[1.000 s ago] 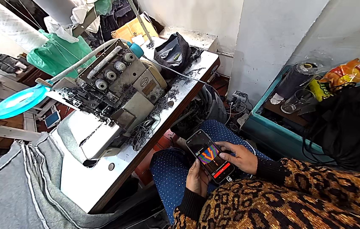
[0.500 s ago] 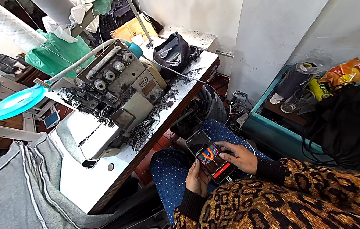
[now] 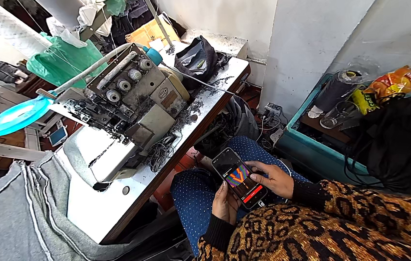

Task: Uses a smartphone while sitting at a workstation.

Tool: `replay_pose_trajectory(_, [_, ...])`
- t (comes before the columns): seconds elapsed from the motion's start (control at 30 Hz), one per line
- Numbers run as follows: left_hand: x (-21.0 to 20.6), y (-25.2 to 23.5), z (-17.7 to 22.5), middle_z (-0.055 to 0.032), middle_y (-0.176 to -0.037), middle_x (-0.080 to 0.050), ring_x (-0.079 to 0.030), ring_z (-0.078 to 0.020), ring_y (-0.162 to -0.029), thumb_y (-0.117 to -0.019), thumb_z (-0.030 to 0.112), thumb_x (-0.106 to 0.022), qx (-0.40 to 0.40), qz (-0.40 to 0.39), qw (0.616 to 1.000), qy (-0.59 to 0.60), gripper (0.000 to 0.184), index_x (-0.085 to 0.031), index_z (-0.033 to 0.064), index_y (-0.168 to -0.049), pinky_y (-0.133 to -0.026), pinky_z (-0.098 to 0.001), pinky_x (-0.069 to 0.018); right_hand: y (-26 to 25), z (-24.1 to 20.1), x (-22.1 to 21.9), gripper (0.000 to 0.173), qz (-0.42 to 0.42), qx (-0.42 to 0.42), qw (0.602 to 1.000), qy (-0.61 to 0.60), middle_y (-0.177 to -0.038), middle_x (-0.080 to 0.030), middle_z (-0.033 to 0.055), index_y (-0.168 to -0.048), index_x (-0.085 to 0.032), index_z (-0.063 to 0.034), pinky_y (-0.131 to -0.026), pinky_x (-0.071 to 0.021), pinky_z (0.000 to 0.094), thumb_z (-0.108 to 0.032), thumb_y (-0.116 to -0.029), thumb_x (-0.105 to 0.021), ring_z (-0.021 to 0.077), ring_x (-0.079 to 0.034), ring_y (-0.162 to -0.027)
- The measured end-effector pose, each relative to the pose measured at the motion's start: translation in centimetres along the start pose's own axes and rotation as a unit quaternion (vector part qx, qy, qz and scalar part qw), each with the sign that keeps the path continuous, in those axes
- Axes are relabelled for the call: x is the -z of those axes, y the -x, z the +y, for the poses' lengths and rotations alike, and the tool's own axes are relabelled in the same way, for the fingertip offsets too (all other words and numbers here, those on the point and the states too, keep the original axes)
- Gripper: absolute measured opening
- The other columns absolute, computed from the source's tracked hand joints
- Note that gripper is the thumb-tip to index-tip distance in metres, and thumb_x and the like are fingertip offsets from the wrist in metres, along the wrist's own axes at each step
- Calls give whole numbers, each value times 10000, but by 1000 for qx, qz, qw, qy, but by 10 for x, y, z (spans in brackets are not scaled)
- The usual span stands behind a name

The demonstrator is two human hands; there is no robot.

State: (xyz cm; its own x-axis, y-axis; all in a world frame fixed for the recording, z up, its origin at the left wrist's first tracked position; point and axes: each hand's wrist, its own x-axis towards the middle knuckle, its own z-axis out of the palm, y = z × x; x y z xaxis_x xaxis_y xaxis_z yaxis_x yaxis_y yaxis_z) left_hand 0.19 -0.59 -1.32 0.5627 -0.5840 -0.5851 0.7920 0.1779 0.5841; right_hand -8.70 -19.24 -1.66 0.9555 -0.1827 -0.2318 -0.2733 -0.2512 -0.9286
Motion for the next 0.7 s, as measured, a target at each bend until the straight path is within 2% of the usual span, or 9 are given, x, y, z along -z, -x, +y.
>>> replay_pose_trajectory(0.4, [3,-4,-1,-165,-1045,-705,-727,-261,-926,-1135,250,-169,1,8,1000,-5,429,-444,-8,-1340,-823,-413,-608,-5,8,-2,433,-1,-8,1000,-4,-1161,-710,168,-1452,-536,-24,-1021,-494,416,-231,-1078,-469,230,-677,-1094])
replay_pose_trajectory(0.53, [18,-15,-11,-160,-1029,-710,-728,-255,-899,-1137,271,-176,7,31,999,5,428,-461,5,-1315,-780,-403,-611,-20,19,-15,455,-63,-70,993,-69,-1337,-631,216,-1456,-509,17,-1108,-433,404,-253,-1093,-456,241,-611,-1247])
replay_pose_trajectory(0.7, [43,-24,-23,-127,-1030,-697,-711,-225,-890,-1134,284,-197,-29,75,996,49,406,-442,37,-1343,-754,-382,-597,-46,23,-39,481,-111,-77,986,-99,-1348,-603,222,-1427,-525,18,-1101,-425,429,-320,-1106,-406,247,-591,-1248])
